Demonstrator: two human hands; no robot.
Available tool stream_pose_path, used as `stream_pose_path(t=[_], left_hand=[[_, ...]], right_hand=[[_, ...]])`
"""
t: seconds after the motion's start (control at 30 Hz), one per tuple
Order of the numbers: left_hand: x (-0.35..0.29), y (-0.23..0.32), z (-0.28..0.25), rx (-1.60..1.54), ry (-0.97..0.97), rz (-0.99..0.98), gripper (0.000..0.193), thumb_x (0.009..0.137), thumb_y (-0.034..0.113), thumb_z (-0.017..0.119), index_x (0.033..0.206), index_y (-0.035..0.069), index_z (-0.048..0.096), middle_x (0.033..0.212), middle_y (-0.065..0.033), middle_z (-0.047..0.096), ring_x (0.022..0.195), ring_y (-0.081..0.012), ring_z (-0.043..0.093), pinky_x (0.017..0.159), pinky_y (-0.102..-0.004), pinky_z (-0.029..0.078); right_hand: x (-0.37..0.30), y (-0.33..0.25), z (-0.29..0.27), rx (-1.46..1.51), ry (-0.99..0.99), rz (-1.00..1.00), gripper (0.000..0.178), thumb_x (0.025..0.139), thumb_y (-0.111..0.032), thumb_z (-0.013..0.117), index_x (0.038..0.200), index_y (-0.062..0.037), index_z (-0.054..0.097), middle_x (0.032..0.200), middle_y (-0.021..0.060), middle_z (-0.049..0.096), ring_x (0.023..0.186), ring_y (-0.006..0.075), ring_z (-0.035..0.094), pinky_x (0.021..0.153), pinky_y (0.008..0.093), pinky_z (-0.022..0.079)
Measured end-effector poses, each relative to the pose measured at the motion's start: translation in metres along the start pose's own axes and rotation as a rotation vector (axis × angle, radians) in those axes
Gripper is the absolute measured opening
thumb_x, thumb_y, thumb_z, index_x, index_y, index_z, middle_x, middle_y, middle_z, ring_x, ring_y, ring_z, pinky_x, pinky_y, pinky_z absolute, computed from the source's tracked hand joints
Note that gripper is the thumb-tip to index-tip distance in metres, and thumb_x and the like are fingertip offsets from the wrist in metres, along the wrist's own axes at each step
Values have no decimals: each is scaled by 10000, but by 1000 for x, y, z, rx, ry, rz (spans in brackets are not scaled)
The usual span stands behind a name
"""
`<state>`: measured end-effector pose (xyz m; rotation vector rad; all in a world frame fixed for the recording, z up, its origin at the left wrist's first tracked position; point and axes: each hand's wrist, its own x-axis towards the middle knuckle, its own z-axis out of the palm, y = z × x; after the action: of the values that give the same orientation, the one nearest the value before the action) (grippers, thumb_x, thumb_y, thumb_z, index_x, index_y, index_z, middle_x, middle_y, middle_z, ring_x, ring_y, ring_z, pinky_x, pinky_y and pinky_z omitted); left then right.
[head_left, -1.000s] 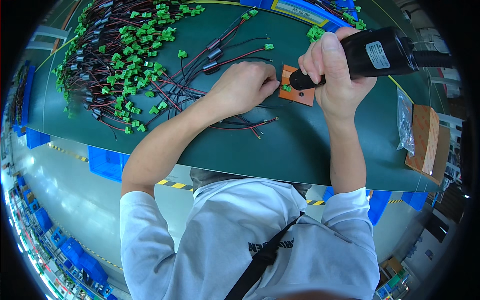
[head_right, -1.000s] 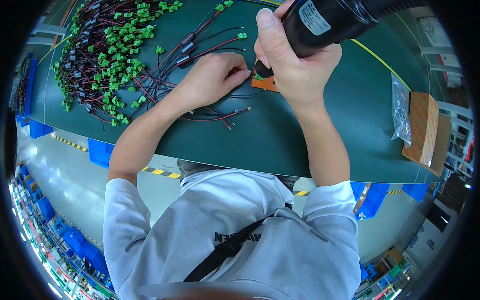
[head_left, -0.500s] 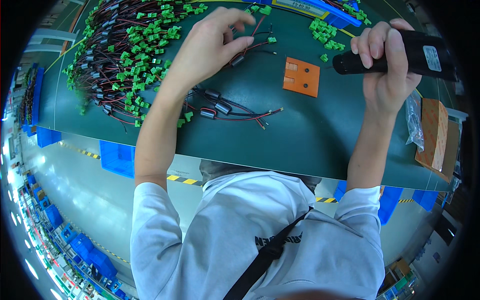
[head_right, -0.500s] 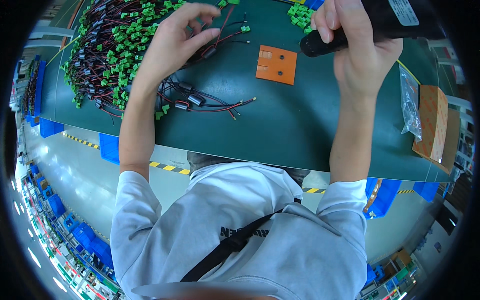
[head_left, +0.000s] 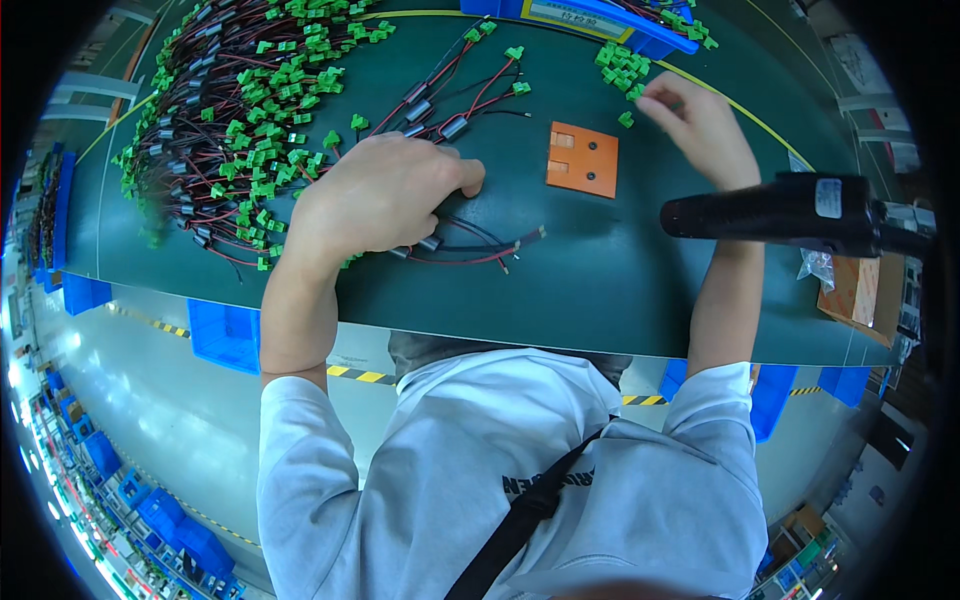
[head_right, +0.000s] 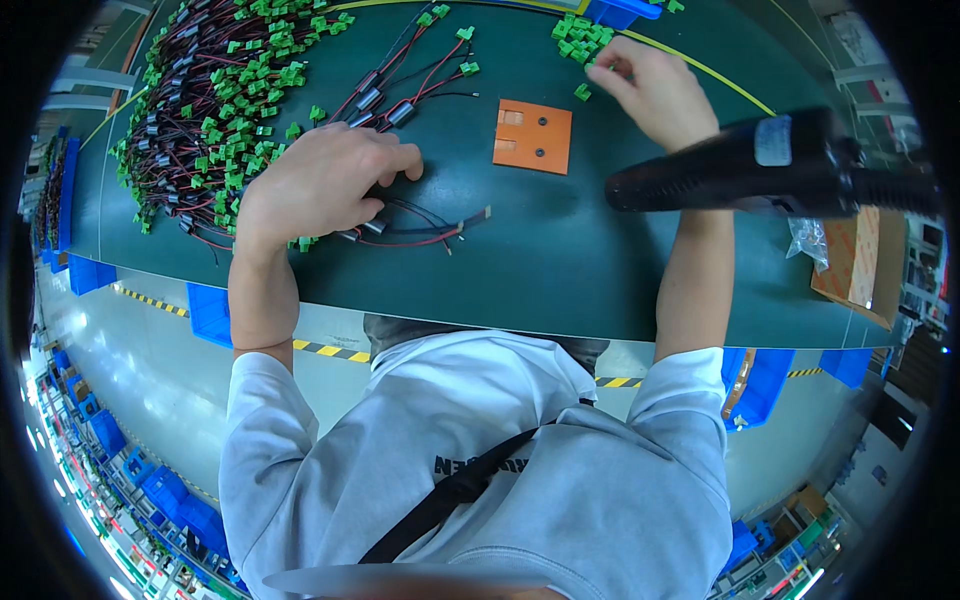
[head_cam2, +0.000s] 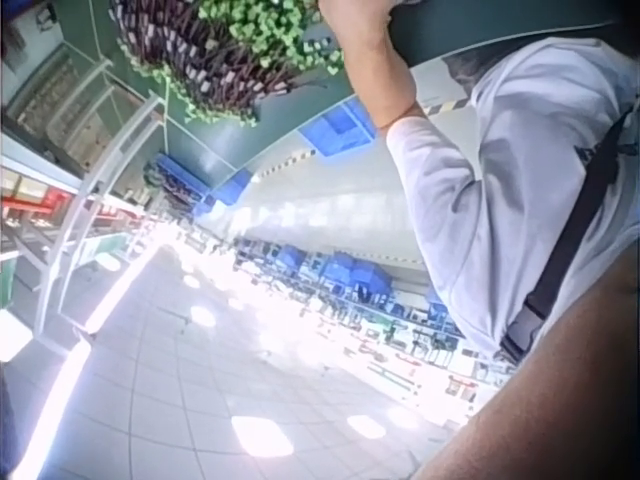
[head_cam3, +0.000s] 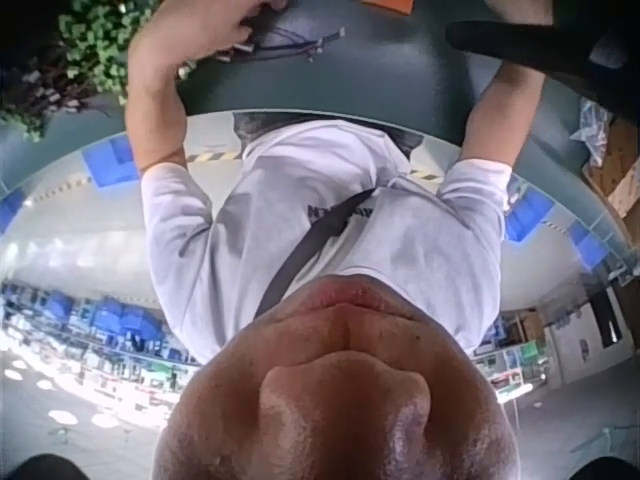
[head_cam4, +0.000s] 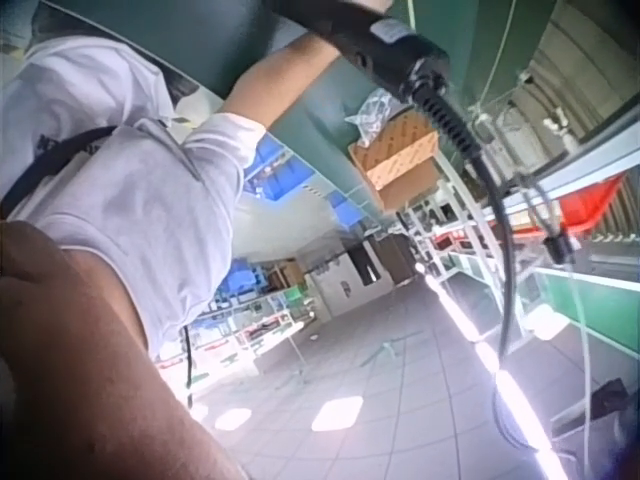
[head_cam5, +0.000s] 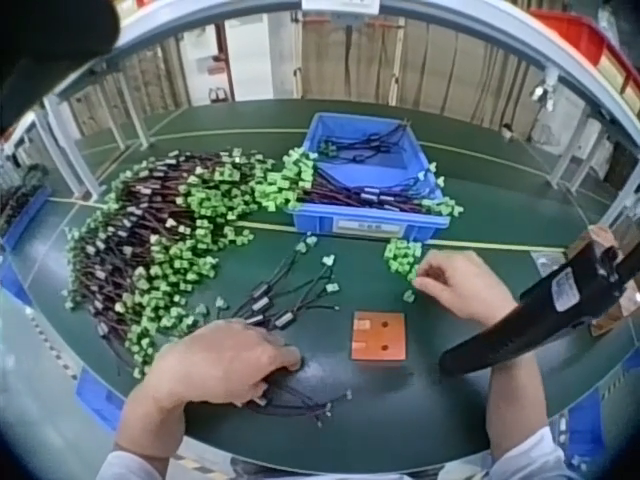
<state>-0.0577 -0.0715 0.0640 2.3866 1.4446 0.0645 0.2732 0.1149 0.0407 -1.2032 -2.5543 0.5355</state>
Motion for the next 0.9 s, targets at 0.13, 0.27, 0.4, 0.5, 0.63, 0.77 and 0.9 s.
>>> stream_pose_path(t=[0.13,0.27,0.4,0.5,0.63,0.77,0.9], left_hand=[[10,2,-8,-34,-194,-101,284,756,-19,710,1026,66,687,890,-107,713,848,-348,700,706,-471,523],[18,-12,8,17,40,-47,270,764,-15,714,1023,61,697,908,-108,709,877,-339,694,754,-461,535],[31,-14,19,45,332,45,210,848,45,726,1057,34,704,959,-121,701,956,-329,682,826,-451,550],[43,0,30,-82,442,99,214,888,92,741,1090,26,708,987,-121,694,986,-329,675,846,-449,554],[52,6,43,-113,471,102,214,901,119,754,1091,28,718,984,-117,688,979,-330,670,840,-440,556],[55,5,42,-237,408,76,170,921,107,746,1055,7,716,975,-127,682,928,-317,677,821,-412,563],[55,7,39,-512,363,29,160,956,106,736,1065,-8,710,958,-117,682,879,-257,687,792,-367,560]], right_hand=[[3,-17,19,-63,-32,-20,200,993,-209,692,1082,-35,736,966,172,746,903,357,721,807,443,566],[-1,-16,23,-196,27,-171,188,1017,-138,667,1150,-15,716,1020,135,724,843,267,729,758,363,570],[-8,-20,27,43,101,-54,170,1010,-128,668,1122,-24,741,1004,145,741,893,312,741,833,378,599],[-18,-39,18,1064,31,106,194,1069,-105,612,1191,2,720,1016,95,723,898,185,760,879,323,643],[-25,-38,20,1391,-318,-1,200,1047,-62,621,1202,12,723,985,103,731,871,192,756,841,334,648],[-35,-48,30,1284,-313,-51,238,1009,-27,677,1239,16,718,1017,98,734,952,160,712,923,291,577],[-44,-70,43,1157,-165,79,255,1000,-3,697,1254,15,705,1144,94,720,1085,188,724,995,326,589]])
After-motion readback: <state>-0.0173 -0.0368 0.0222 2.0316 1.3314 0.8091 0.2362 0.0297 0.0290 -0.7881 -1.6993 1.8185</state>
